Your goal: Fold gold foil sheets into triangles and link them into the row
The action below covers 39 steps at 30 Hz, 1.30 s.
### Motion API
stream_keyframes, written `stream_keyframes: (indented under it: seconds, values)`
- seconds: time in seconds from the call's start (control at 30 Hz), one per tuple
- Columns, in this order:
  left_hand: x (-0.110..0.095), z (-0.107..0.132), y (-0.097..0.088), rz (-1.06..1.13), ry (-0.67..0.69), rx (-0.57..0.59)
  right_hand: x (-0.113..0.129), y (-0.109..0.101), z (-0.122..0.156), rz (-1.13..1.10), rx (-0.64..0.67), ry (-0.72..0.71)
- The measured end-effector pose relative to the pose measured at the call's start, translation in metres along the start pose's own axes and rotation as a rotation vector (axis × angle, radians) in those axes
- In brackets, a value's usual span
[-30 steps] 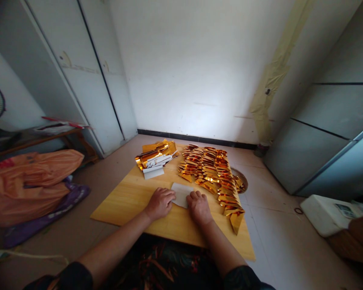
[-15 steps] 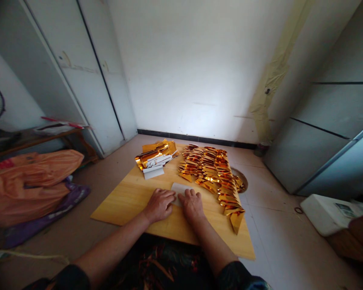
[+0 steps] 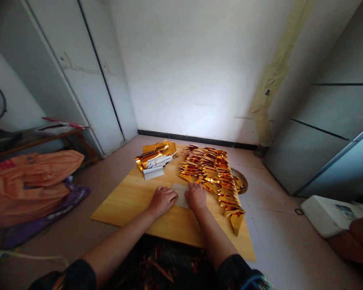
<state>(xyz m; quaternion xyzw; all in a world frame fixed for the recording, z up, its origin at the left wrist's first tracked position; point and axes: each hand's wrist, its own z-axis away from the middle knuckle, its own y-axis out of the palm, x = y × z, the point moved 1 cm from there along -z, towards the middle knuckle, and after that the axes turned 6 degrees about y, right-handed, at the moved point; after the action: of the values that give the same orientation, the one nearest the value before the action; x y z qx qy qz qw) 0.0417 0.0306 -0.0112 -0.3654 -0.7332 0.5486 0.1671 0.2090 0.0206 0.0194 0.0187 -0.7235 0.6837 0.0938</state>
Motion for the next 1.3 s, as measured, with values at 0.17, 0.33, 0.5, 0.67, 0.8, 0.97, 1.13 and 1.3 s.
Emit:
stream_keyframes:
  seconds: [0.17,0.33,0.5,0.67,0.8,0.97,1.13,1.3]
  values:
    - [0.003,0.003,0.007,-0.024,0.038,-0.032,0.007,0.008,-0.011,-0.019,0.022,0.043]
    - [0.004,0.007,0.011,-0.019,0.065,-0.036,0.005,0.005,-0.018,-0.116,-0.019,0.014]
    - [0.006,0.007,0.013,0.003,0.066,-0.049,0.005,0.003,-0.015,-0.130,-0.073,-0.113]
    - [0.007,0.008,0.012,0.022,0.067,-0.062,0.004,0.014,-0.002,0.002,-0.043,-0.277]
    - [0.006,0.010,0.007,0.030,0.082,-0.063,0.004,0.018,0.006,0.070,-0.033,-0.333]
    - [0.002,0.014,0.002,-0.034,0.050,-0.098,0.008,0.014,0.011,0.117,-0.035,-0.363]
    - [-0.002,0.014,-0.005,-0.095,0.105,-0.127,0.009,0.015,0.013,0.143,-0.044,-0.371]
    - [-0.002,0.012,-0.006,-0.081,0.183,-0.056,0.009,0.019,0.012,0.146,-0.065,-0.388]
